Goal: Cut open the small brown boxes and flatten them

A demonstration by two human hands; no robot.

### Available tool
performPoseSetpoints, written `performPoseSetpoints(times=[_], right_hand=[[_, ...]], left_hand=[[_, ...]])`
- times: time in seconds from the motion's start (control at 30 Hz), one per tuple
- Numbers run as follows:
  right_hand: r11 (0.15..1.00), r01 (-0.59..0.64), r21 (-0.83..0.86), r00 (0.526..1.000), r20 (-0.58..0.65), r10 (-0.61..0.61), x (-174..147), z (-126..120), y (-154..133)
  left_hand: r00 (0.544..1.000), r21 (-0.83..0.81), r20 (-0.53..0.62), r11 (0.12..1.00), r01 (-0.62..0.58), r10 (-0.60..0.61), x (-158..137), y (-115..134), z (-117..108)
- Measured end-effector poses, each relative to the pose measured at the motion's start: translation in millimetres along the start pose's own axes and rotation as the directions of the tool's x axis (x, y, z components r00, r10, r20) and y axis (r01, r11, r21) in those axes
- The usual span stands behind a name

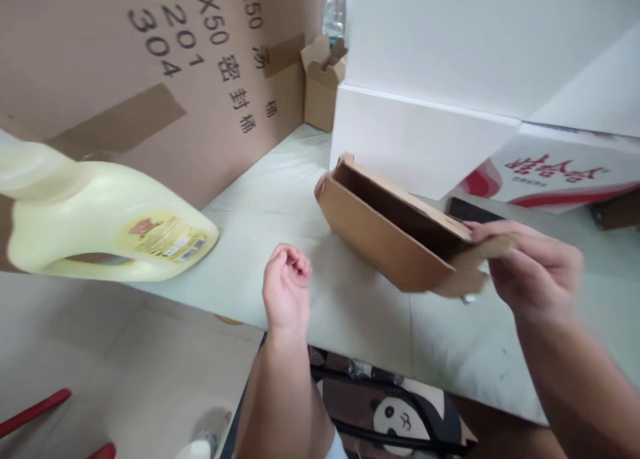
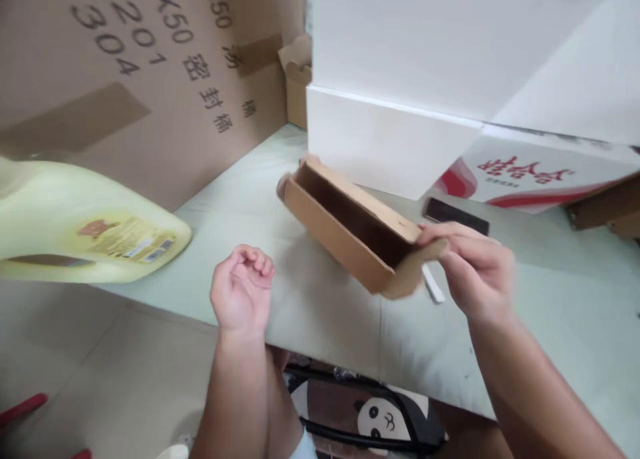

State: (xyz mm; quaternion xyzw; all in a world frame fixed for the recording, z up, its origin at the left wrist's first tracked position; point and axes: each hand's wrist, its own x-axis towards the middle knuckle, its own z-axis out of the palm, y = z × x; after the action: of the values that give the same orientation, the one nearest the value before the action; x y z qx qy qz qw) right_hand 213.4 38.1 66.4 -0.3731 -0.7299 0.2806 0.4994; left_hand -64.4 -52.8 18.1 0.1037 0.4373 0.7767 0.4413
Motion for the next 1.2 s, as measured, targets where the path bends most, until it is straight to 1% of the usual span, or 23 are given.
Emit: performPoseSetpoints(times=[0.07,0.13,0.17,0.23,0.3,0.37,0.47,0.53,0.6,0.7,0.77,0.83,0.9,1.0,1.1,1.13,1.2], right_hand=[[0.996,0.019,0.087,0.992,-0.127,-0.008,-27,-29,-3],[0.987,0.067,0.149,0.984,-0.174,-0.041,-42,-46,-4],[0.981,0.093,0.172,0.982,-0.181,-0.061,-45,-52,-4],[0.97,0.12,0.212,0.982,-0.17,-0.084,-48,-62,-2],[0.967,0.094,0.237,0.986,-0.157,-0.058,-48,-71,1],[0.966,0.057,0.252,0.988,-0.153,-0.018,-50,-77,4],[0.97,-0.021,0.243,0.983,-0.171,0.064,-56,-82,8],[0.967,-0.08,0.241,0.974,-0.188,0.127,-61,-81,11],[0.969,-0.102,0.225,0.974,-0.178,0.144,-64,-79,13],[0.985,-0.151,0.08,0.982,-0.099,0.159,-66,-71,15],[0.981,-0.195,-0.006,0.978,-0.079,0.194,-64,-65,14],[0.977,-0.213,-0.018,0.974,-0.082,0.211,-63,-60,12],[0.98,-0.2,-0.002,0.977,-0.073,0.199,-62,-57,11],[0.992,-0.121,0.021,0.992,-0.036,0.121,-64,-54,10],[0.999,-0.032,0.011,0.999,-0.01,0.032,-66,-51,9],[0.999,-0.03,0.013,0.999,-0.019,0.03,-66,-49,8],[0.997,-0.052,0.052,0.996,-0.07,0.055,-65,-47,8]], left_hand=[[0.995,0.13,0.022,0.986,-0.102,0.1,-3,-15,12],[0.976,0.275,0.103,0.937,-0.215,0.194,-5,-29,24],[0.957,0.34,0.166,0.897,-0.282,0.238,-6,-33,30],[0.9,0.43,0.315,0.8,-0.419,0.302,-9,-38,41],[0.847,0.476,0.436,0.721,-0.503,0.303,-11,-36,51],[0.827,0.504,0.494,0.687,-0.524,0.268,-13,-31,59],[0.825,0.548,0.51,0.648,-0.529,0.243,-12,-24,66],[0.819,0.562,0.522,0.627,-0.54,0.237,-6,-22,67],[0.805,0.545,0.554,0.639,-0.543,0.213,1,-26,62],[0.806,0.496,0.567,0.709,-0.501,0.172,11,-38,49],[0.809,0.467,0.568,0.75,-0.469,0.152,15,-45,37],[0.799,0.453,0.584,0.76,-0.467,0.143,15,-46,24],[0.792,0.464,0.592,0.742,-0.484,0.147,14,-42,12],[0.791,0.478,0.579,0.703,-0.526,0.199,11,-36,-1],[0.777,0.414,0.528,0.695,-0.587,0.342,6,-35,-1],[0.771,0.381,0.504,0.701,-0.603,0.39,5,-36,2],[0.768,0.343,0.472,0.712,-0.613,0.433,2,-39,8]])
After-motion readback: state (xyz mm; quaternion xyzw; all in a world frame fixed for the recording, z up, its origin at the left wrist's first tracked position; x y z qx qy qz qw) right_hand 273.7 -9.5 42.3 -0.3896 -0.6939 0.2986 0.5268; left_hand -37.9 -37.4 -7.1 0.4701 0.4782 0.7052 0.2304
